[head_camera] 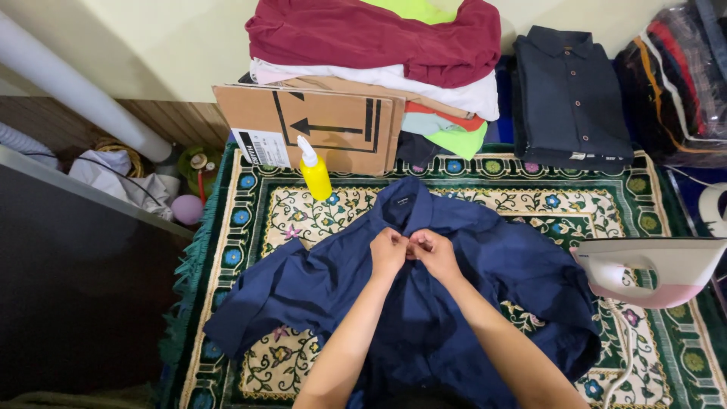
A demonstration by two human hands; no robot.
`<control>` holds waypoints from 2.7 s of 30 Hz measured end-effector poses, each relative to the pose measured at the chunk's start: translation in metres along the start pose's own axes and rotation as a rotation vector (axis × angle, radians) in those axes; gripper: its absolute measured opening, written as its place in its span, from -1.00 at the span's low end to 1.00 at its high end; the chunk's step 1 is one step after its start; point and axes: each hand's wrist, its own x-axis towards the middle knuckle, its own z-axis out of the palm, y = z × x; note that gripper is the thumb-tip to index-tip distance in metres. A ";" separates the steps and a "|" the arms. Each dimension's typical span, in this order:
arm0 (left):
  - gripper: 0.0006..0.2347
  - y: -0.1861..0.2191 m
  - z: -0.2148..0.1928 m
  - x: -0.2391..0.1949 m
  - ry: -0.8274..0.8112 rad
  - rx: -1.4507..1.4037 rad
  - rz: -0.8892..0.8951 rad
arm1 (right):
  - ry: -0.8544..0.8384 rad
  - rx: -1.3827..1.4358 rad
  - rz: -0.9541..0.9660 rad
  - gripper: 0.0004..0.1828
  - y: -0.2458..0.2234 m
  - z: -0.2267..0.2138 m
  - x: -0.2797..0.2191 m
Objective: The recorder sprays water on a navy blue shirt, irons it on a low surface, and then buttons it up.
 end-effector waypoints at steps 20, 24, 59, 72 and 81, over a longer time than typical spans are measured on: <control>-0.90 0.040 -0.078 -0.026 0.360 0.348 0.577 | 0.032 0.338 0.297 -0.89 -0.032 -0.075 0.046; -0.59 0.020 -0.125 -0.015 0.361 0.766 0.189 | 0.211 -0.722 -0.206 -0.57 -0.021 -0.133 0.066; -0.79 0.017 -0.003 -0.012 0.096 0.490 0.474 | 0.081 -0.523 -0.258 -0.66 -0.031 -0.055 0.005; -0.91 0.030 0.012 -0.014 0.158 0.443 0.276 | 0.124 -0.622 -0.040 -0.91 -0.017 -0.047 0.010; -0.93 0.040 0.016 0.008 0.019 0.438 0.104 | 0.011 -0.030 0.308 -0.74 0.038 -0.031 0.043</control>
